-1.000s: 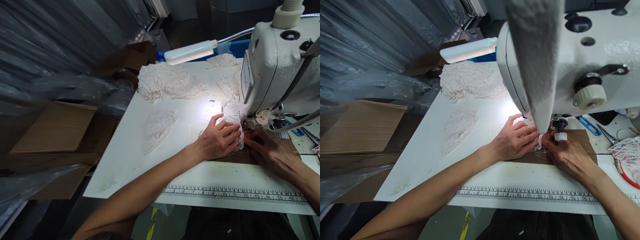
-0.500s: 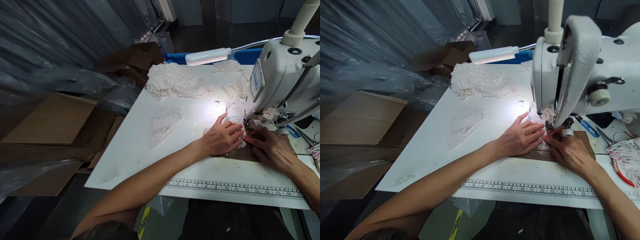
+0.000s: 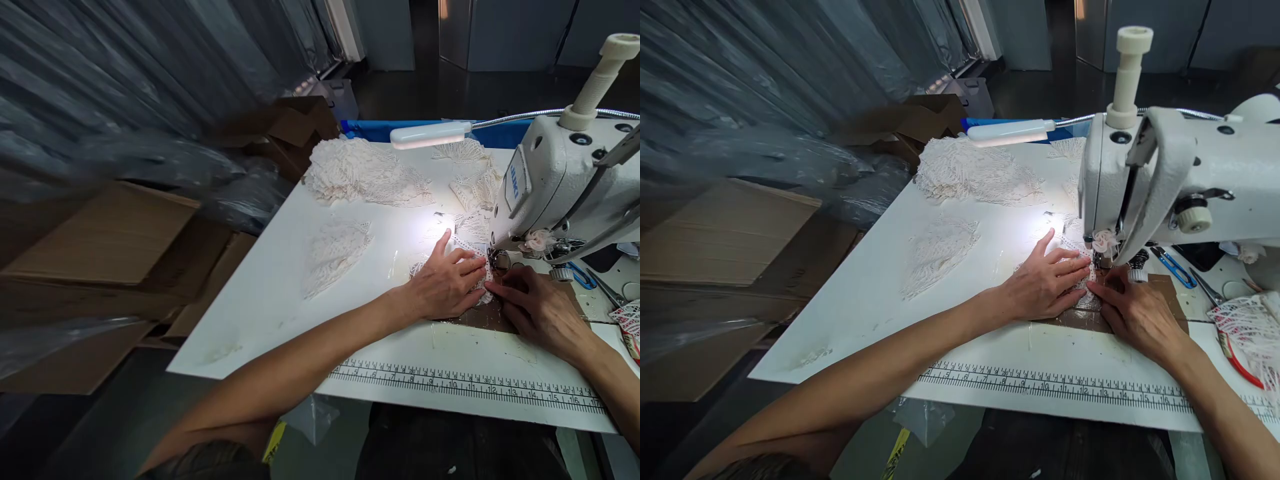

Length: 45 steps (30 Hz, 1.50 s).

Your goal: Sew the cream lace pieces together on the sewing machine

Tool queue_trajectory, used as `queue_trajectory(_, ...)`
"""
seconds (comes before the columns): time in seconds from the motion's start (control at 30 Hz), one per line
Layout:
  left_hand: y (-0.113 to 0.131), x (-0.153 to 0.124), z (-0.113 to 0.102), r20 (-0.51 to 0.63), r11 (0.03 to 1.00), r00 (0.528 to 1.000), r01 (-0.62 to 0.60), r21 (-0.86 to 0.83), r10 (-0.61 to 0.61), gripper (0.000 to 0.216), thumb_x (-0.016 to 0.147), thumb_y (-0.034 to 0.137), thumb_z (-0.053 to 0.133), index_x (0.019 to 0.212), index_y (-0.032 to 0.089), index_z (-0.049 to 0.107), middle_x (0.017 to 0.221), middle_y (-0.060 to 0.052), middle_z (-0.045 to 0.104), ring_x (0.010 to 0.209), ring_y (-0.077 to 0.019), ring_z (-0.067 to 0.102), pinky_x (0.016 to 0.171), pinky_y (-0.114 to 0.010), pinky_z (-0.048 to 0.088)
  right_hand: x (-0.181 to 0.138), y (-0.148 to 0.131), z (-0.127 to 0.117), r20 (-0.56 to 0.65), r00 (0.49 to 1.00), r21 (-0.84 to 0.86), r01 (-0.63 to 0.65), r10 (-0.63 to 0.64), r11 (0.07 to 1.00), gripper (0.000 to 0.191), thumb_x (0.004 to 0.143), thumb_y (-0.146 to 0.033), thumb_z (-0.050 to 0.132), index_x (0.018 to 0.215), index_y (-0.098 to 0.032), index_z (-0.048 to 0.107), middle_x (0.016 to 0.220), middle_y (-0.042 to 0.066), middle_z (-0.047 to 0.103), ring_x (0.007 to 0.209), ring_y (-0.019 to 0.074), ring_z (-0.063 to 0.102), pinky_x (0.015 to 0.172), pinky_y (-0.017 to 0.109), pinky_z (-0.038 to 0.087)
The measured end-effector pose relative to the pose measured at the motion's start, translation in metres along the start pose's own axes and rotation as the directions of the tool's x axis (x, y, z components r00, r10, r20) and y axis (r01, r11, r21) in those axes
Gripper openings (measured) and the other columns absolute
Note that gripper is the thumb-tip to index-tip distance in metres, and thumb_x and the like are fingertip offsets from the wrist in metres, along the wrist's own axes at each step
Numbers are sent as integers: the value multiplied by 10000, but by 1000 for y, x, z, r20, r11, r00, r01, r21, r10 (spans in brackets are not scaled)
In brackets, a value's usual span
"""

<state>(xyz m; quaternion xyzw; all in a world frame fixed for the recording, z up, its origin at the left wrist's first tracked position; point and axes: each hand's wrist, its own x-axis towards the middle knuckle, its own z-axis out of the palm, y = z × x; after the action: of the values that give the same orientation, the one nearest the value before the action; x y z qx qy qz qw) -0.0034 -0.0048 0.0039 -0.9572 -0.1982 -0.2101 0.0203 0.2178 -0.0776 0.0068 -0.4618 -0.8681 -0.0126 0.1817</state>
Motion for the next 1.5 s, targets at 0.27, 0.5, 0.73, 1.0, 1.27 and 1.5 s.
queue_trajectory(0.27, -6, 2, -1, 62, 998, 998, -11, -67, 15, 323, 1015, 338, 394, 1174, 179, 626, 1265, -84, 651, 1147, -260, 607, 1100, -655, 306, 1, -2, -3, 13, 999, 39, -35, 34, 999, 342, 924, -205, 476, 1186, -267, 687, 1062, 99, 596, 823, 189, 630, 587, 291, 548)
queue_trajectory(0.5, -10, 3, -3, 105, 996, 993, -36, -86, 45, 327, 1025, 357, 391, 1185, 172, 607, 1288, -77, 639, 1190, -241, 582, 1115, -609, 301, 1, -3, -2, -5, 999, 67, -39, 40, 997, 325, 948, -233, 454, 1175, -234, 688, 1048, 97, 581, 822, 180, 637, 588, 291, 556)
queue_trajectory(0.73, -6, 4, -5, 102, 1000, 994, -31, -5, 31, 330, 1017, 359, 388, 1149, 174, 628, 1280, -57, 643, 1091, -244, 600, 1102, -598, 314, 0, -3, -1, -9, 999, 84, -35, 36, 996, 315, 970, -262, 450, 1177, -231, 686, 1046, 96, 575, 845, 182, 637, 621, 301, 571)
queue_trajectory(1.0, -6, 4, -6, 129, 1000, 992, -1, -14, 3, 306, 1004, 358, 412, 1136, 204, 642, 1268, -50, 649, 1032, -239, 598, 1081, -651, 302, 0, -4, 0, -12, 999, 71, -51, 52, 996, 317, 975, -270, 442, 1163, -226, 693, 1058, 99, 573, 826, 176, 628, 598, 291, 569)
queue_trajectory(1.27, -5, 6, -3, 114, 1000, 993, 4, 9, -5, 376, 1032, 342, 327, 1182, 166, 623, 1299, -76, 629, 1041, -250, 593, 1058, -714, 300, 1, -5, 3, -25, 997, 11, -72, 72, 997, 331, 980, -280, 415, 1168, -220, 682, 1030, 104, 571, 752, 170, 608, 541, 274, 525)
queue_trajectory(1.5, 0, 9, 8, 60, 990, 995, 75, 120, -83, 388, 1027, 334, 339, 1200, 127, 618, 1274, -109, 635, 995, -247, 592, 1053, -655, 348, 7, -4, 3, 50, 990, -163, -120, 130, 979, 396, 976, -350, 377, 1228, -248, 665, 1038, 126, 601, 572, 144, 543, 419, 267, 410)
